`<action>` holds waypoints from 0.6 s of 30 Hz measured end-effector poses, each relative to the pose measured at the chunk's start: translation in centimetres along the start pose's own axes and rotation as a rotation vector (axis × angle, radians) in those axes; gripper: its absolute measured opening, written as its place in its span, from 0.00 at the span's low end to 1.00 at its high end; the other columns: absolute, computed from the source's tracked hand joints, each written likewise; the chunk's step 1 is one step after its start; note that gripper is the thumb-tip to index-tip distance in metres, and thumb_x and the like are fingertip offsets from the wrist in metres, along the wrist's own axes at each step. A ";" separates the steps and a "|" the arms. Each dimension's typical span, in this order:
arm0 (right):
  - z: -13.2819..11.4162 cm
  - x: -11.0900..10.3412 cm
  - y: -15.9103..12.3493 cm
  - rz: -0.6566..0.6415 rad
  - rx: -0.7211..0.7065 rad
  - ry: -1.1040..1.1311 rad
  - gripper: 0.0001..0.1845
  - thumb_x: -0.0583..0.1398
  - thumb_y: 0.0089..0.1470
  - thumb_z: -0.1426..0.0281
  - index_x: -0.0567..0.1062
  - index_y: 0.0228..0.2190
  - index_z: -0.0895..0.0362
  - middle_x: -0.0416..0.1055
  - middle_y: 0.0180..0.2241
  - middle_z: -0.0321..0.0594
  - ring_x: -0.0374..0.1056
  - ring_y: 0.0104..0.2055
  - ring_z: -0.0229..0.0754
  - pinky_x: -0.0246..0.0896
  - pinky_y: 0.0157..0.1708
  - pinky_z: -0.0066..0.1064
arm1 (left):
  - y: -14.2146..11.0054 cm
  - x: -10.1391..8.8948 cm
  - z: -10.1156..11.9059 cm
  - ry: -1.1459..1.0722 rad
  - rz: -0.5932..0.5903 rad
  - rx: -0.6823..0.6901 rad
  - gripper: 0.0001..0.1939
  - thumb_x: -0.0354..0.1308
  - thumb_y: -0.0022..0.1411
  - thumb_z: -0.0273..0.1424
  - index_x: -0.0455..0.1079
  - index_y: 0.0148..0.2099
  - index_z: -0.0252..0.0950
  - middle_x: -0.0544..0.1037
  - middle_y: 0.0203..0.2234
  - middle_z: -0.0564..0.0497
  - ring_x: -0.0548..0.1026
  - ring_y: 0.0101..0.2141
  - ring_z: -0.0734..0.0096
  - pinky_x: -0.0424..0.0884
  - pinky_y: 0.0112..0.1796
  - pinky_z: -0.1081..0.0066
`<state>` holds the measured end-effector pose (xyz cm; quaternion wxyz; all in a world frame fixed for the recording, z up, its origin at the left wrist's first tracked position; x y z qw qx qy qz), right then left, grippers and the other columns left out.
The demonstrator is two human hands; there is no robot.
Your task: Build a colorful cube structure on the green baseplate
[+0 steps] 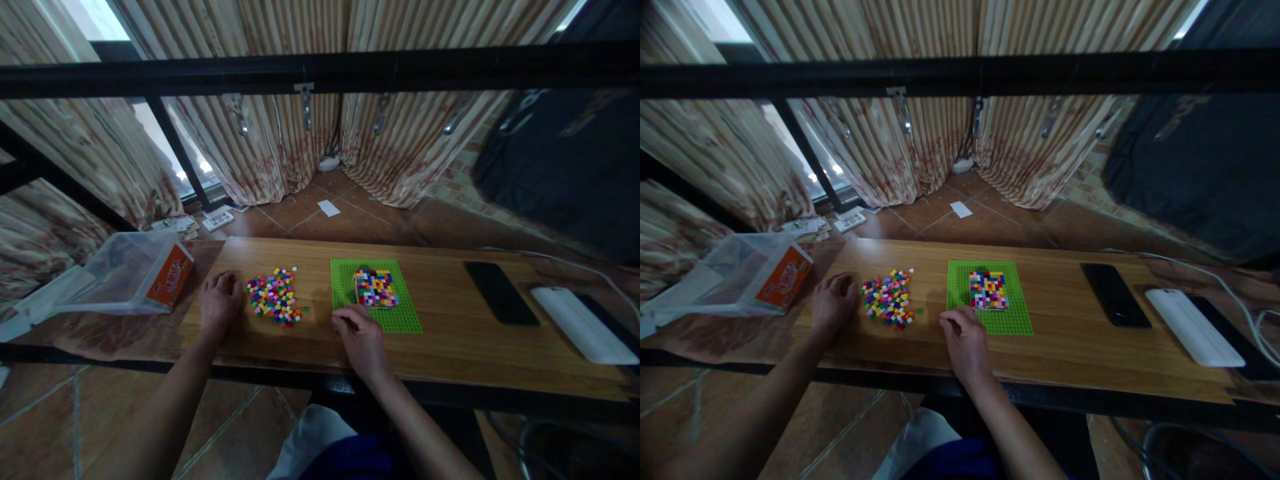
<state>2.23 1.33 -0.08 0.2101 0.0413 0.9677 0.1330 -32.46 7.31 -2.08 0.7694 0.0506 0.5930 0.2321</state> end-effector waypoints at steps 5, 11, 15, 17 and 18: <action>2.1 -4.6 -0.7 0.097 0.050 -0.024 0.12 0.57 0.59 0.65 0.80 0.37 0.54 0.74 0.40 0.44 0.72 0.41 0.42 0.69 0.42 0.36 | 0.1 0.1 0.0 0.007 -0.006 0.001 0.20 0.50 0.63 0.38 0.73 0.51 0.34 0.76 0.49 0.39 0.70 0.51 0.50 0.64 0.55 0.55; 1.1 -6.7 0.7 0.162 -0.051 -0.247 0.13 0.56 0.59 0.66 0.80 0.39 0.53 0.77 0.41 0.44 0.72 0.44 0.45 0.67 0.46 0.41 | 0.2 0.0 0.1 0.007 -0.005 -0.001 0.18 0.50 0.62 0.38 0.73 0.50 0.36 0.76 0.49 0.41 0.70 0.51 0.51 0.64 0.55 0.56; 0.6 -6.0 1.6 0.137 -0.096 -0.368 0.13 0.55 0.61 0.67 0.79 0.38 0.54 0.77 0.39 0.44 0.72 0.42 0.44 0.67 0.46 0.39 | 0.2 0.0 0.2 0.009 -0.002 0.009 0.19 0.50 0.62 0.37 0.73 0.49 0.35 0.76 0.49 0.40 0.70 0.50 0.50 0.63 0.55 0.55; 0.6 -5.7 1.8 0.125 -0.101 -0.407 0.13 0.54 0.61 0.68 0.79 0.37 0.54 0.77 0.38 0.44 0.72 0.41 0.44 0.67 0.45 0.38 | 0.2 0.1 0.2 0.003 -0.006 0.005 0.19 0.50 0.62 0.37 0.73 0.49 0.35 0.76 0.49 0.39 0.70 0.51 0.50 0.63 0.55 0.55; 0.6 -5.6 1.8 0.123 -0.105 -0.421 0.13 0.54 0.61 0.67 0.79 0.36 0.54 0.77 0.38 0.44 0.72 0.40 0.43 0.67 0.44 0.37 | 0.2 0.1 0.1 -0.002 -0.008 0.002 0.19 0.50 0.62 0.37 0.73 0.50 0.35 0.76 0.49 0.39 0.70 0.51 0.50 0.63 0.55 0.55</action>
Point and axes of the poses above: each hand's wrist, its own y-axis towards the middle knuckle, its own x-axis out of the palm, z = x × y, the point moved 8 cm from there along y, towards the middle knuckle
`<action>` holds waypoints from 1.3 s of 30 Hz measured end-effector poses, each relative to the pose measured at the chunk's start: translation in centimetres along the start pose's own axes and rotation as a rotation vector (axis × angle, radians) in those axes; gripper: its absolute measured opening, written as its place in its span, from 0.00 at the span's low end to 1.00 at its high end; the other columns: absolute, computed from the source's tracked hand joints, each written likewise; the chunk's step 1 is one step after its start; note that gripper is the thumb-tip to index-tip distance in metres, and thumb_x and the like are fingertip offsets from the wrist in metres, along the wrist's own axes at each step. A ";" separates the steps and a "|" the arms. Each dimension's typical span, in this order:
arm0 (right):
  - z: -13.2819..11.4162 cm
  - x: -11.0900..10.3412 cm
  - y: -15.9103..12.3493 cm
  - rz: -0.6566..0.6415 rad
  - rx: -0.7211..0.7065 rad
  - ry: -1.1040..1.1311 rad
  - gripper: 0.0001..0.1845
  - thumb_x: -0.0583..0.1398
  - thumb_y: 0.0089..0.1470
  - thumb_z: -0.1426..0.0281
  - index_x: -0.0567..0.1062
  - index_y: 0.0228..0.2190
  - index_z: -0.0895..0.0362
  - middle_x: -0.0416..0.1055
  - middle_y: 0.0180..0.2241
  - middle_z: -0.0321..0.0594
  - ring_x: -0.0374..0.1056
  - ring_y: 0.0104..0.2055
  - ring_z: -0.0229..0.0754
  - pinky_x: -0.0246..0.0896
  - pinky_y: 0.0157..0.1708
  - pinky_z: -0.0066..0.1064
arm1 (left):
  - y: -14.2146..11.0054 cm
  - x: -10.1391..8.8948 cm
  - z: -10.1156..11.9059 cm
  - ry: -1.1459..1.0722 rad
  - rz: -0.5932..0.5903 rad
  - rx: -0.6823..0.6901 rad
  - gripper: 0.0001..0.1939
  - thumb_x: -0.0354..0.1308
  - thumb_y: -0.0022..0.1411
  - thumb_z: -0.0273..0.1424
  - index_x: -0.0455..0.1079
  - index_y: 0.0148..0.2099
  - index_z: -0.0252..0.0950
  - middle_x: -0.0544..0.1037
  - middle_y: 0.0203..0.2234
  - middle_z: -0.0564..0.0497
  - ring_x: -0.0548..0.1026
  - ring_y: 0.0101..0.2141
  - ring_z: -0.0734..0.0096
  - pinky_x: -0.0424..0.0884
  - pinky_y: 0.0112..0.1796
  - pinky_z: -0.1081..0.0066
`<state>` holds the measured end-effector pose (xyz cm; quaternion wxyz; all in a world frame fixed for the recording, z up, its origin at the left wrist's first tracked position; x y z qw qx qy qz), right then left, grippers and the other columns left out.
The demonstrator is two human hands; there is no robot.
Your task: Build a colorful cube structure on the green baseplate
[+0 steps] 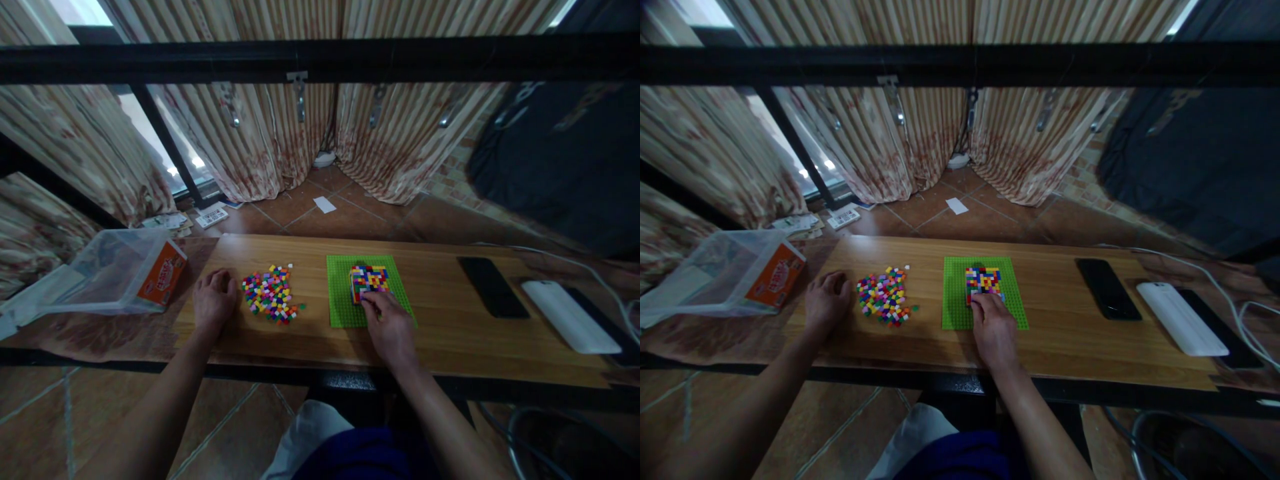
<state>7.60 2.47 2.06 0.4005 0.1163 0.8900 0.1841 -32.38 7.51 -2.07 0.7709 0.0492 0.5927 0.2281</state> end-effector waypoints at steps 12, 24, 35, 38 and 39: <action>0.2 0.5 0.0 0.062 -0.012 -0.159 0.14 0.55 0.63 0.64 0.79 0.35 0.55 0.76 0.36 0.44 0.70 0.38 0.43 0.64 0.40 0.34 | -0.1 -0.1 0.0 -0.008 0.009 0.002 0.19 0.50 0.62 0.37 0.73 0.50 0.34 0.76 0.49 0.39 0.70 0.51 0.50 0.63 0.55 0.55; 0.2 0.5 -1.1 0.166 -0.141 -0.165 0.13 0.55 0.63 0.67 0.80 0.37 0.53 0.75 0.40 0.44 0.71 0.42 0.41 0.68 0.42 0.32 | 0.0 -0.1 -0.2 -0.001 -0.005 -0.022 0.20 0.50 0.62 0.39 0.73 0.50 0.35 0.76 0.50 0.40 0.70 0.51 0.49 0.64 0.54 0.54; 0.5 0.9 -1.7 0.109 -0.222 -0.294 0.12 0.56 0.63 0.67 0.80 0.41 0.52 0.75 0.40 0.43 0.72 0.40 0.40 0.66 0.38 0.30 | 0.0 0.0 -0.3 0.018 -0.002 0.006 0.20 0.49 0.63 0.39 0.72 0.51 0.35 0.76 0.50 0.39 0.70 0.51 0.48 0.64 0.54 0.53; 0.5 0.2 -1.3 0.092 -0.183 -0.201 0.13 0.55 0.63 0.66 0.79 0.41 0.52 0.74 0.42 0.44 0.72 0.42 0.41 0.67 0.42 0.32 | 0.0 0.1 -0.4 0.021 0.000 0.014 0.20 0.49 0.63 0.39 0.72 0.51 0.35 0.75 0.49 0.39 0.70 0.51 0.49 0.65 0.54 0.54; 0.6 -0.2 -1.1 0.098 -0.150 -0.160 0.14 0.54 0.64 0.65 0.79 0.43 0.52 0.73 0.43 0.45 0.71 0.43 0.41 0.67 0.44 0.33 | 0.1 0.1 -0.4 0.019 0.003 0.017 0.20 0.49 0.63 0.39 0.73 0.50 0.35 0.76 0.49 0.39 0.70 0.50 0.49 0.65 0.54 0.54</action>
Point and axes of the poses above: each hand's wrist, its own y-axis towards the middle knuckle, its own x-axis out of the palm, z = x × y, the point moved 8 cm from there along y, towards the middle knuckle
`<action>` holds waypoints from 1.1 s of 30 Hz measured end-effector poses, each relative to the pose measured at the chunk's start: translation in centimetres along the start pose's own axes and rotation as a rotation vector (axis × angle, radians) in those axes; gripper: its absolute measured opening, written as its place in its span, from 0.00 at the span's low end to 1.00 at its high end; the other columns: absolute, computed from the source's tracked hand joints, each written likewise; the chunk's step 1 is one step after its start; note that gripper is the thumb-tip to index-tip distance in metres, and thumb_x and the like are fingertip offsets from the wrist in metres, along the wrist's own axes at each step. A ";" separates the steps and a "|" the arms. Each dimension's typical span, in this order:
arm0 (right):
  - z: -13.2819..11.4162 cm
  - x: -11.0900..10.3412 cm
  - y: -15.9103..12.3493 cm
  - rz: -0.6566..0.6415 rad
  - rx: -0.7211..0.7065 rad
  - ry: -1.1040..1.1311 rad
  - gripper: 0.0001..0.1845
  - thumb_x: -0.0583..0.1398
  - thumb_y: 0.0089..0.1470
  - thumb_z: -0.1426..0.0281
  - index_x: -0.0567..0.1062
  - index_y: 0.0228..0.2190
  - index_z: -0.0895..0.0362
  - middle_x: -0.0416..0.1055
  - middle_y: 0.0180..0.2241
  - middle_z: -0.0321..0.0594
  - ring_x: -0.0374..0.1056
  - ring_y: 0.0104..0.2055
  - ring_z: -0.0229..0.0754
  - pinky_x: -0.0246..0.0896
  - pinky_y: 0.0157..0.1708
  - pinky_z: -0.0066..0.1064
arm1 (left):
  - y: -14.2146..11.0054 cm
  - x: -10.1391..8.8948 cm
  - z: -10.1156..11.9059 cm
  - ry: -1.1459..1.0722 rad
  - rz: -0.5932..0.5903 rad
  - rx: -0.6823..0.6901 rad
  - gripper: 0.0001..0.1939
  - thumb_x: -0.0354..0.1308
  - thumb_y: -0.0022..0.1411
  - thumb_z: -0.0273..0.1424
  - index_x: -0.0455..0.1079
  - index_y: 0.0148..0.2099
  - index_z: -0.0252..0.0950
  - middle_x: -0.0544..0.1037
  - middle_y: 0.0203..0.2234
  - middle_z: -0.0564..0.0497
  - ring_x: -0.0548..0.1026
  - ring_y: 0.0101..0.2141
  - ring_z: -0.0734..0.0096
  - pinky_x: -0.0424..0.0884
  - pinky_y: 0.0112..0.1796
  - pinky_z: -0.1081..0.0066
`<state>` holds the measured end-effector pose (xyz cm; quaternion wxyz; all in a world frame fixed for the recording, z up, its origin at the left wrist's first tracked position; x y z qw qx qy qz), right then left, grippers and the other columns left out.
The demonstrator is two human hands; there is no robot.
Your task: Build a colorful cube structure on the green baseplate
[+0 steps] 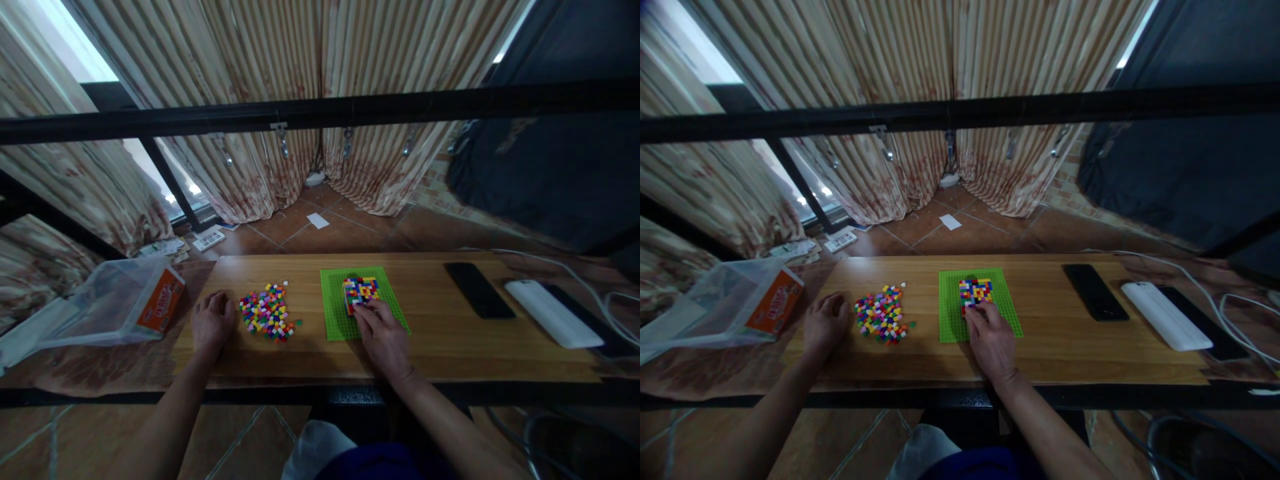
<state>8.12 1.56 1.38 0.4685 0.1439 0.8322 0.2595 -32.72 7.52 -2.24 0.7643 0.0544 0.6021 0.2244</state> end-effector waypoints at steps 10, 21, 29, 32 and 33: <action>1.4 2.2 3.0 -0.066 0.335 -0.094 0.51 0.61 0.48 0.45 0.55 0.63 0.63 0.61 0.57 0.64 0.60 0.56 0.66 0.59 0.51 0.59 | 0.1 0.3 -0.2 0.005 0.023 0.011 0.20 0.50 0.62 0.38 0.73 0.50 0.33 0.76 0.48 0.39 0.71 0.50 0.49 0.65 0.54 0.55; 2.9 4.8 4.1 -0.309 -0.012 0.035 0.48 0.61 0.51 0.50 0.52 0.65 0.58 0.61 0.58 0.57 0.59 0.59 0.60 0.57 0.57 0.54 | -0.6 0.0 0.4 -0.041 0.005 -0.043 0.17 0.51 0.63 0.36 0.73 0.49 0.35 0.76 0.50 0.42 0.70 0.51 0.52 0.64 0.55 0.55; 1.3 4.6 4.9 -0.372 -0.206 0.011 0.44 0.61 0.51 0.50 0.58 0.63 0.56 0.60 0.61 0.56 0.58 0.61 0.62 0.56 0.57 0.58 | -0.9 0.1 0.5 -0.056 -0.008 -0.075 0.16 0.52 0.64 0.36 0.73 0.50 0.35 0.75 0.51 0.43 0.70 0.51 0.53 0.63 0.56 0.55; -1.9 3.5 4.1 -0.236 -0.198 0.019 0.27 0.57 0.58 0.57 0.68 0.56 0.55 0.63 0.58 0.53 0.60 0.59 0.57 0.57 0.57 0.54 | -0.8 0.2 0.4 -0.057 -0.012 -0.081 0.16 0.52 0.64 0.36 0.73 0.50 0.36 0.75 0.52 0.43 0.70 0.52 0.53 0.63 0.56 0.55; -3.5 3.7 3.4 -0.242 -0.220 0.076 0.21 0.55 0.61 0.60 0.71 0.53 0.54 0.67 0.55 0.50 0.62 0.57 0.53 0.59 0.57 0.50 | -0.8 0.3 0.4 -0.057 -0.014 -0.082 0.16 0.52 0.64 0.36 0.73 0.51 0.36 0.75 0.52 0.43 0.69 0.52 0.53 0.63 0.56 0.54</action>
Point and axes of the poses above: each hand's wrist, its own y-axis towards the middle knuckle, its own x-axis out of the palm, z = x × y, the point moved 8 cm from there along y, towards the middle knuckle
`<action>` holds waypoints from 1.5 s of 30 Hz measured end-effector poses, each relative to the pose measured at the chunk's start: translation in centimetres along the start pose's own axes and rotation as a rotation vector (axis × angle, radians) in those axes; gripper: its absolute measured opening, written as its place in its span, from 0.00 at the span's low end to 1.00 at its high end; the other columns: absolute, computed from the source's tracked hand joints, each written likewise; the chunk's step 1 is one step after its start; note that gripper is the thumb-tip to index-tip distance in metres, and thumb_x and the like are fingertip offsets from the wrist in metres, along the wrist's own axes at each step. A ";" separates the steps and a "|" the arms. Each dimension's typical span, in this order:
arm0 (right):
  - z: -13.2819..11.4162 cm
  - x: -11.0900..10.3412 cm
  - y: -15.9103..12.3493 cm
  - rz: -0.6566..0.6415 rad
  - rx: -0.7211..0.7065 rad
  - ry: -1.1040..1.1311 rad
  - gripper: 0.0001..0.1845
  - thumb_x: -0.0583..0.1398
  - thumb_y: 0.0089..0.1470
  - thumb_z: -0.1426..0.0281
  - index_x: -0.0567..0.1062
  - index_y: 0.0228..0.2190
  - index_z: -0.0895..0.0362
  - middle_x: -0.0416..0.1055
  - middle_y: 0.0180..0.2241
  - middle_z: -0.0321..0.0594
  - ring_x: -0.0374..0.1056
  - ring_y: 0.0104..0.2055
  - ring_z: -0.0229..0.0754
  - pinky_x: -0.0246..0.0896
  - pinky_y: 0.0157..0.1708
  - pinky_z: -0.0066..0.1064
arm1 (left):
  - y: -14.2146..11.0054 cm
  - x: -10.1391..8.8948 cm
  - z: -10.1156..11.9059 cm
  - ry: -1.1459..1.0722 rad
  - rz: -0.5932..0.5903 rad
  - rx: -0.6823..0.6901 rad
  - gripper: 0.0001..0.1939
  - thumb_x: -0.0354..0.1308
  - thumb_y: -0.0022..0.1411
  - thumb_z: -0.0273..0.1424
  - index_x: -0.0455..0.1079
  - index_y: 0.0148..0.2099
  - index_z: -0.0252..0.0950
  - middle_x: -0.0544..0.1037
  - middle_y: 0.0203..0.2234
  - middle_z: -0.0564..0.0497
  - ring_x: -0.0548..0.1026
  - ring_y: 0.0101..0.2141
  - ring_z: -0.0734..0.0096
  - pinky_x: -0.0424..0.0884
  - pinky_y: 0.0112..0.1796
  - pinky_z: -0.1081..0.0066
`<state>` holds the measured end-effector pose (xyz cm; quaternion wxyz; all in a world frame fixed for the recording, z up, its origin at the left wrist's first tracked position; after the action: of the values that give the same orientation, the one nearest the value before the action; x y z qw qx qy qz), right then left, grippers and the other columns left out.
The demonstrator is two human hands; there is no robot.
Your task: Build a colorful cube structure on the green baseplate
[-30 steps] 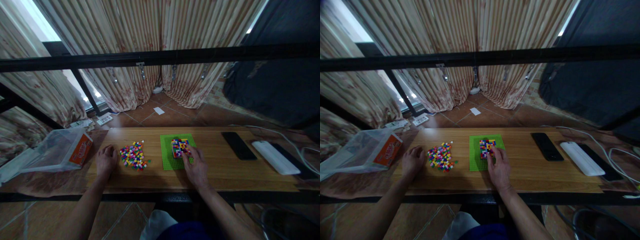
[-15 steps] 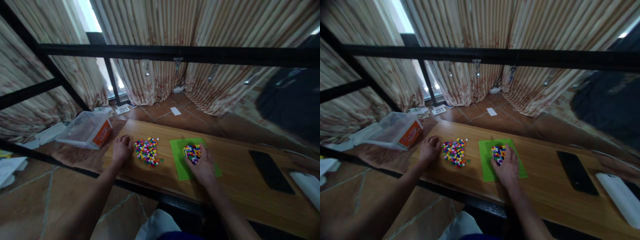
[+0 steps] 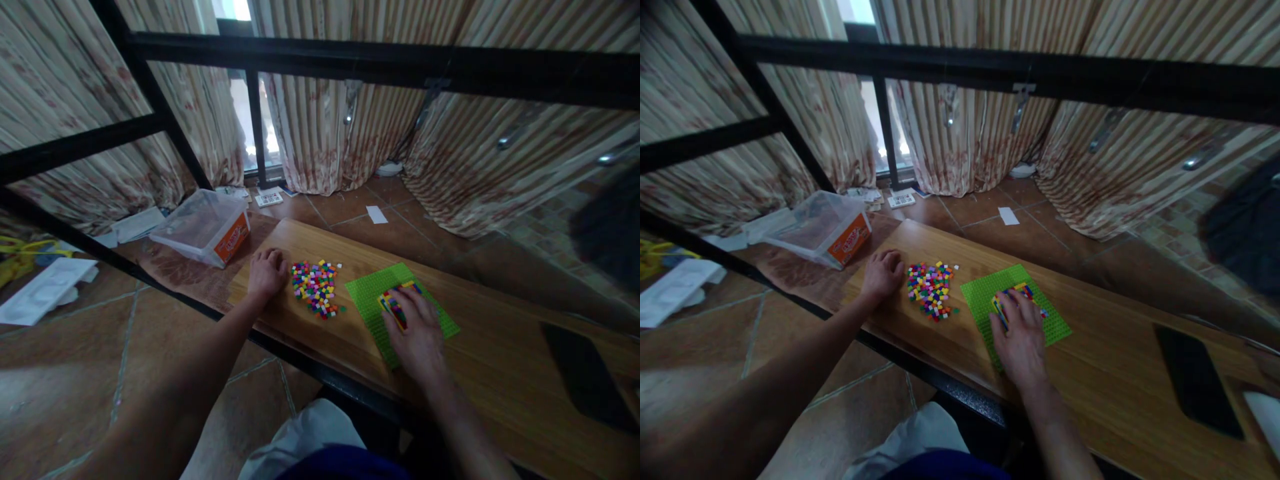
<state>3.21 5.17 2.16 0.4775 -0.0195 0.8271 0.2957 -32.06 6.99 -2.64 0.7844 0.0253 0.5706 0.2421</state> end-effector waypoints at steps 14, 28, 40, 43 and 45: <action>-5.7 7.6 -0.5 -0.207 0.099 0.180 0.11 0.53 0.61 0.72 0.76 0.34 0.54 0.75 0.38 0.43 0.70 0.42 0.44 0.64 0.45 0.35 | 0.2 -0.1 -0.2 -0.007 0.041 0.036 0.16 0.52 0.63 0.35 0.73 0.49 0.36 0.76 0.50 0.42 0.70 0.51 0.52 0.63 0.56 0.55; 0.7 -0.2 -6.7 0.057 0.463 0.466 0.12 0.58 0.58 0.63 0.79 0.37 0.53 0.77 0.37 0.42 0.74 0.40 0.43 0.69 0.42 0.36 | 0.4 -0.2 -0.2 0.003 0.025 0.034 0.17 0.51 0.62 0.37 0.73 0.49 0.36 0.76 0.49 0.41 0.70 0.51 0.51 0.64 0.55 0.54; 4.4 -2.0 -7.2 0.215 0.611 0.372 0.15 0.59 0.55 0.59 0.78 0.37 0.57 0.78 0.37 0.46 0.74 0.37 0.44 0.71 0.40 0.39 | 0.6 0.0 -0.4 0.021 0.043 0.048 0.19 0.51 0.62 0.38 0.74 0.49 0.35 0.76 0.49 0.41 0.70 0.51 0.50 0.64 0.54 0.54; 3.9 -2.2 -6.5 0.221 0.550 0.333 0.14 0.59 0.56 0.60 0.78 0.36 0.56 0.78 0.36 0.44 0.73 0.36 0.44 0.71 0.39 0.38 | 0.6 -0.1 -0.3 0.010 0.036 0.045 0.18 0.51 0.62 0.38 0.74 0.48 0.36 0.76 0.49 0.41 0.70 0.50 0.49 0.64 0.54 0.54; 3.3 -2.4 -5.9 0.221 0.487 0.293 0.13 0.58 0.58 0.61 0.78 0.35 0.55 0.77 0.35 0.44 0.73 0.36 0.43 0.71 0.40 0.38 | 0.6 -0.1 -0.3 0.002 0.035 0.036 0.18 0.51 0.61 0.38 0.74 0.48 0.35 0.76 0.49 0.41 0.70 0.51 0.49 0.64 0.54 0.54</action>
<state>8.94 1.39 0.15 0.3088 0.1432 0.9309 0.1328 -32.62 7.42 -2.45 0.7788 0.0491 0.5752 0.2453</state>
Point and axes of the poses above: each hand's wrist, its own y-axis towards the middle knuckle, its own x-axis out of the palm, z = x × y, the point moved 8 cm from there along y, towards the middle knuckle
